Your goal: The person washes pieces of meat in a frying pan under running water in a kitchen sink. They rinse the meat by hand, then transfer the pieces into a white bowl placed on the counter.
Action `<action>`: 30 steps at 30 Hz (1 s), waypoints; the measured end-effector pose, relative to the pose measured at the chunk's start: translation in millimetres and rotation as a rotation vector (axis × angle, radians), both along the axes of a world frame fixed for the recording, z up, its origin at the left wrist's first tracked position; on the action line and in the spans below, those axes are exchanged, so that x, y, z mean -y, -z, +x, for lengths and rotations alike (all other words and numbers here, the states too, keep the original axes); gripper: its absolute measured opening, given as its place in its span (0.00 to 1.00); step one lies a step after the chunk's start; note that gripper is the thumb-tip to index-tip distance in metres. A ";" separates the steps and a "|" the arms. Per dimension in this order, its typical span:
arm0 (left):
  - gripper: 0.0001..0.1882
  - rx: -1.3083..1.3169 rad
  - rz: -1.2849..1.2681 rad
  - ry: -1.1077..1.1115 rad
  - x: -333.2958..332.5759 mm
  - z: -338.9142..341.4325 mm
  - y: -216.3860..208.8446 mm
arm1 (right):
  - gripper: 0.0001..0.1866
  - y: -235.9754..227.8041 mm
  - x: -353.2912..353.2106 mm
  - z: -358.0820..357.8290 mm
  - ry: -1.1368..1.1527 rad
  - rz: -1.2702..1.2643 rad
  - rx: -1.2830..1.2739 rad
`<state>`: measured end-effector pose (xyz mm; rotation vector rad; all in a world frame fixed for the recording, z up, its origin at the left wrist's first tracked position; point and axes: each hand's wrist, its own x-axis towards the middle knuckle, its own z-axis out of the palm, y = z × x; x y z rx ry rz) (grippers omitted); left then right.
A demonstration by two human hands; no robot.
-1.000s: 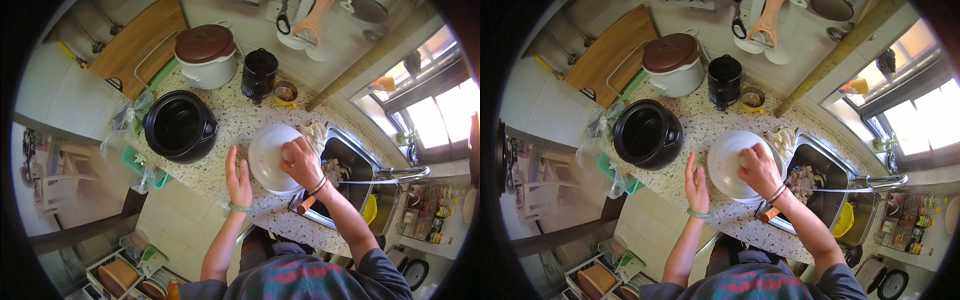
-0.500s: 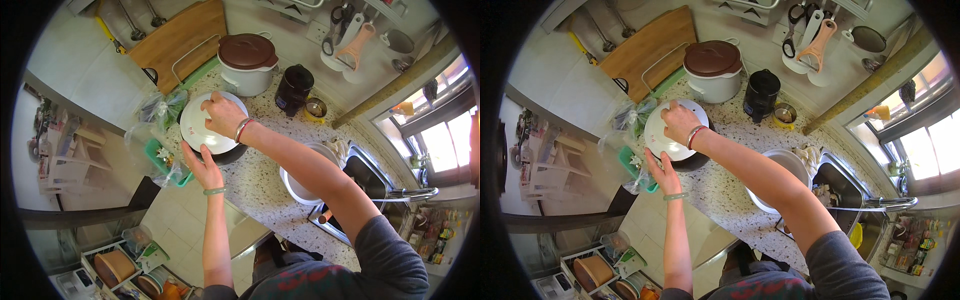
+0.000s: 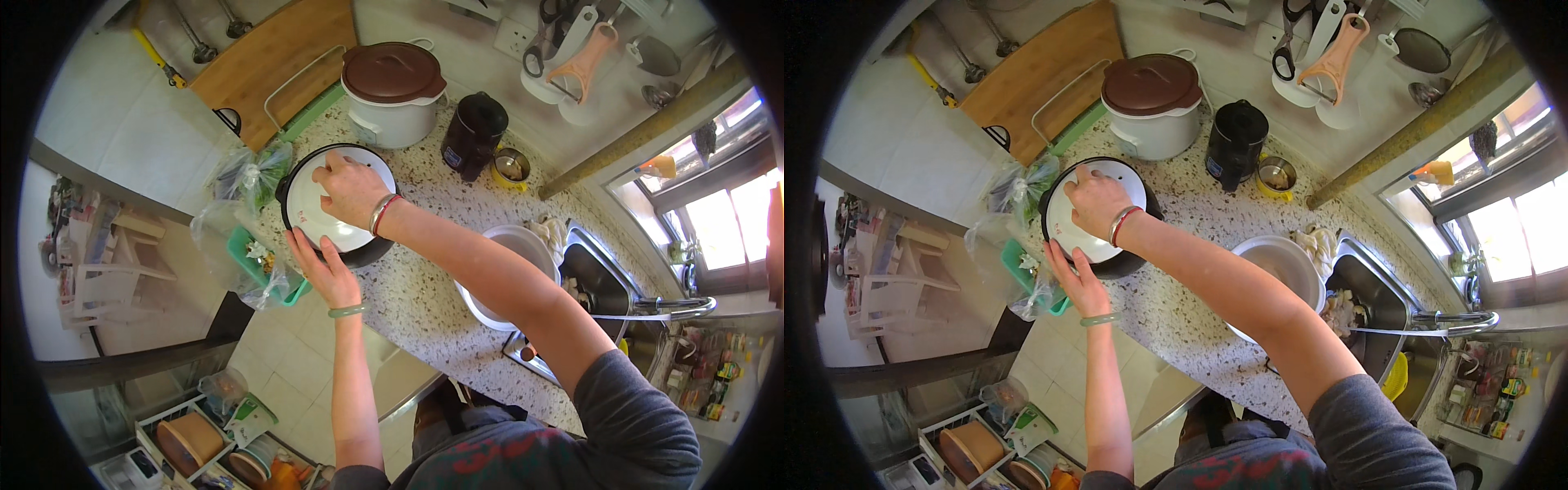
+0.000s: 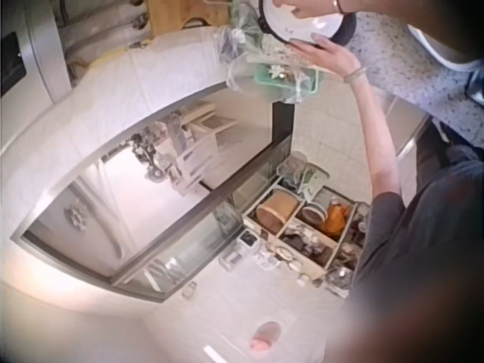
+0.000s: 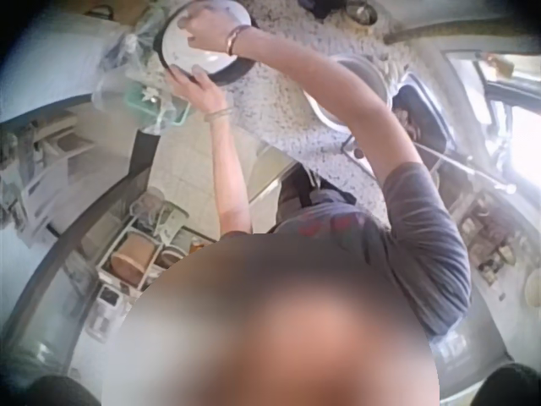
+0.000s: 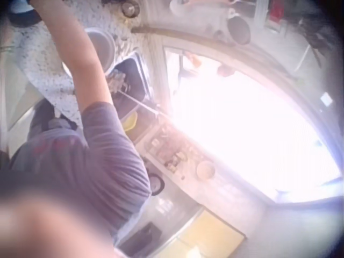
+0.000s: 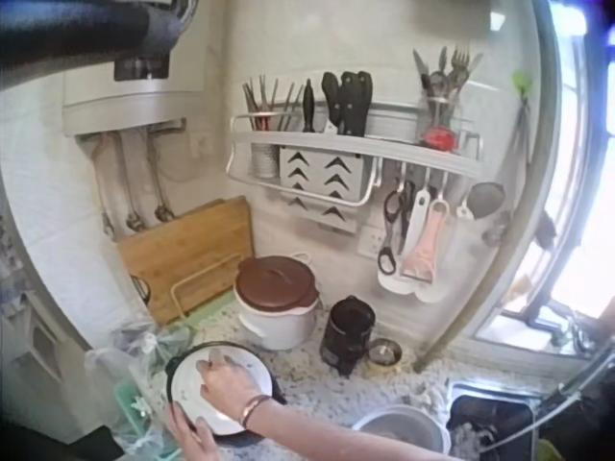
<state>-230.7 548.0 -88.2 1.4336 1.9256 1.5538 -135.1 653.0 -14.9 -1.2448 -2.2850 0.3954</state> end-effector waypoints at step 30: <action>0.17 1.232 -1.118 0.712 206.3 425.9 79.1 | 0.20 176.6 392.8 528.5 0.836 -0.653 -2.085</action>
